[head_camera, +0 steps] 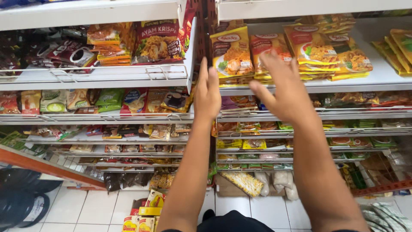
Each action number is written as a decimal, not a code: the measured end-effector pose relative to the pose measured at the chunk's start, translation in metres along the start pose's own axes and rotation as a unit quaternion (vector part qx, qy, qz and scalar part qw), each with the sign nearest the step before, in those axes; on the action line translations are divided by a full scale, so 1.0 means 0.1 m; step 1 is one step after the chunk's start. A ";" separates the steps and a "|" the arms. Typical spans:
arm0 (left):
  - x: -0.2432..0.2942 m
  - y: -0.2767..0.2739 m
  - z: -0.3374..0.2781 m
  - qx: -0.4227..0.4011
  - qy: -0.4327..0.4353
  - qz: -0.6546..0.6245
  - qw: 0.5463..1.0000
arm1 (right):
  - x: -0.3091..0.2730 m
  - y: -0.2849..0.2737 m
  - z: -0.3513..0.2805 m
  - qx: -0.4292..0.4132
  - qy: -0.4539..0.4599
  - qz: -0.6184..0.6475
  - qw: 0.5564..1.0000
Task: The person wipes down small packets of food seasoning with a cloth, scans them with a handheld barcode scanner, and places them onto a retail shelf one by one.
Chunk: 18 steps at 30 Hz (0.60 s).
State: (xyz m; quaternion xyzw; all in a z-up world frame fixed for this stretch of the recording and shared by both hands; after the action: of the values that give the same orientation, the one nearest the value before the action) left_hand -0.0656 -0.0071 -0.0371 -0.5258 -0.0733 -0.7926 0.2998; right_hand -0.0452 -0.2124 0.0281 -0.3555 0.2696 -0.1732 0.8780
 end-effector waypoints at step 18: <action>-1.48 1.11 -3.89 -0.231 -0.264 -0.084 0.933 | 0.45 1.46 -4.47 -0.137 0.475 0.402 0.770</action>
State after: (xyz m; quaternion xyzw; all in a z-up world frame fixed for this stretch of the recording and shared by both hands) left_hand -0.2720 -0.2063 -0.3592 -0.7630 -0.0085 -0.6422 0.0724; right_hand -0.2595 -0.3711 -0.3615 -0.2038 0.7918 0.0877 0.5690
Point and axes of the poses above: each hand's wrist, its own z-axis towards the middle knuckle, its own y-axis out of the palm, x = y × z, the point moved 3 cm from there along z, towards the middle knuckle, and after that the axes turned 6 degrees about z, right-handed, at the moved point
